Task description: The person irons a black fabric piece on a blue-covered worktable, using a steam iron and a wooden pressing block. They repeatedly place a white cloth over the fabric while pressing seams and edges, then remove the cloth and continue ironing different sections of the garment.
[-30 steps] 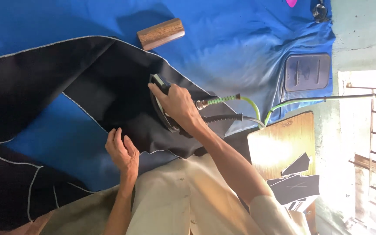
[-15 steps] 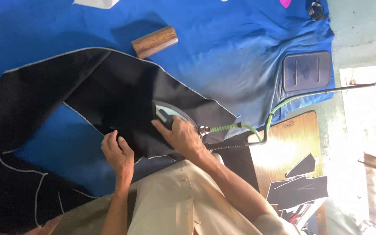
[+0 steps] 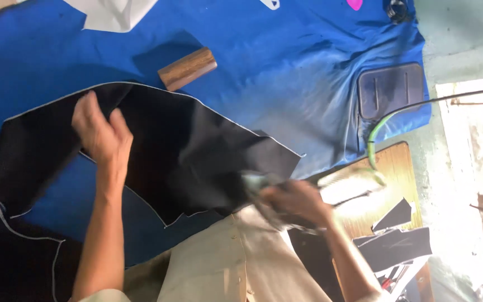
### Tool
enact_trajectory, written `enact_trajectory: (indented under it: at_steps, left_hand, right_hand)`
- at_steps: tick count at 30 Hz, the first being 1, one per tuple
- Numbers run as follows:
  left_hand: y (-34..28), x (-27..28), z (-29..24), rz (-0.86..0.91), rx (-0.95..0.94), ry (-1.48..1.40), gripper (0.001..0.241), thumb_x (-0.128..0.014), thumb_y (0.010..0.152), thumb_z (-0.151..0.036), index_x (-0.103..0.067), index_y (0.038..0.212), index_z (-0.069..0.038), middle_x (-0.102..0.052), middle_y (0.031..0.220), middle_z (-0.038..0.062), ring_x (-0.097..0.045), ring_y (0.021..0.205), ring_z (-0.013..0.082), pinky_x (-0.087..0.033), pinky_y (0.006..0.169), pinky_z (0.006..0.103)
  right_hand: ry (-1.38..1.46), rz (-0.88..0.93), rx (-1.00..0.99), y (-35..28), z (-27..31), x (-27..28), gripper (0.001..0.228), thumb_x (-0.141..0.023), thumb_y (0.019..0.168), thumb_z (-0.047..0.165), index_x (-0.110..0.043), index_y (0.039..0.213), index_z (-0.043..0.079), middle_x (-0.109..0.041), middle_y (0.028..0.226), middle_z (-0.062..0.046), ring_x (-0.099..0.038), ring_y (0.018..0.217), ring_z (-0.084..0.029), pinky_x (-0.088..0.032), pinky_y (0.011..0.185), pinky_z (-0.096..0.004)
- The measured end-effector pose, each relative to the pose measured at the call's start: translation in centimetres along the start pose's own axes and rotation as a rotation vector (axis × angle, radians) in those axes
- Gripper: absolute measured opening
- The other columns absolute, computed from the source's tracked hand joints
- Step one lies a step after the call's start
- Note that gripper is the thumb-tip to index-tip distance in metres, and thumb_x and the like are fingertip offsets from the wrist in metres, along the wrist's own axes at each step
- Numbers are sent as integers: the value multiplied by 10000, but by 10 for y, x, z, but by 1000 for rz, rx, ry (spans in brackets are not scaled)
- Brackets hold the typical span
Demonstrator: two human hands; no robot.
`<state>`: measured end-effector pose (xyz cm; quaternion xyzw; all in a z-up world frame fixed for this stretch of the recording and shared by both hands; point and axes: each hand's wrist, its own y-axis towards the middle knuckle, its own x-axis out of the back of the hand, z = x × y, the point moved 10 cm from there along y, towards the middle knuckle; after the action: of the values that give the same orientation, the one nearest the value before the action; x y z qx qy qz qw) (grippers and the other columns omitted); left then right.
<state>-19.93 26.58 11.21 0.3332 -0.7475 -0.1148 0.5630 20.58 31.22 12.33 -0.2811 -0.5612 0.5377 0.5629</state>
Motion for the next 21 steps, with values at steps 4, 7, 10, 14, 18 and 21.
enact_trajectory:
  at_steps: [4, 7, 10, 14, 18, 21]
  left_hand:
    - [46, -64, -38, 507, -43, 40, 795, -864, 919, -197, -415, 1525, 52, -367, 1574, 310, -338, 1450, 491, -346, 1079, 718]
    - [20, -131, -21, 722, -29, 85, 864, -728, 927, -387, -347, 1605, -11, -446, 1587, 280, -338, 1483, 473, -146, 1123, 761]
    - [16, -145, -13, 722, -50, 249, 401, -731, 990, -355, -676, 1295, -101, -724, 1033, 143, -601, 1136, 421, -232, 1183, 655]
    - [50, -45, -65, 501, -132, 36, 170, -776, 987, -99, -688, 842, -78, -579, 784, 71, -549, 756, 280, -494, 827, 425]
    - [61, 58, -80, 354, -76, -321, 72, -657, 1016, 101, -711, 995, 58, -681, 912, 162, -612, 853, 339, -505, 1010, 458]
    - [61, 103, -82, 382, -33, -301, 69, -696, 1064, 71, -739, 1095, 28, -644, 820, 119, -541, 739, 285, -501, 866, 407]
  right_hand:
    - [1090, -509, -200, 17, -209, 14, 359, -618, 969, 526, -661, 892, 178, -585, 671, 21, -525, 497, -100, -377, 404, -258]
    - [844, -805, -367, -9, -241, 88, 880, -456, 1002, 792, -561, 482, 89, -578, 507, -62, -627, 555, -201, -510, 747, -347]
    - [934, -894, -540, 5, -273, 133, 834, -407, 1000, 815, -565, 566, 122, -564, 518, -30, -601, 494, -168, -512, 581, -309]
    - [1185, -960, -427, 36, -314, 152, 730, -552, 940, 821, -571, 742, 120, -517, 576, -15, -540, 460, -133, -495, 437, -278]
    - [1091, -960, -435, 32, -302, 164, 704, -520, 941, 847, -612, 831, 158, -563, 621, 19, -539, 482, -104, -485, 471, -262]
    - [409, -1324, -363, 29, -288, 191, 797, -734, 869, 800, -510, 1129, 81, -580, 1045, -108, -572, 884, -271, -496, 745, -431]
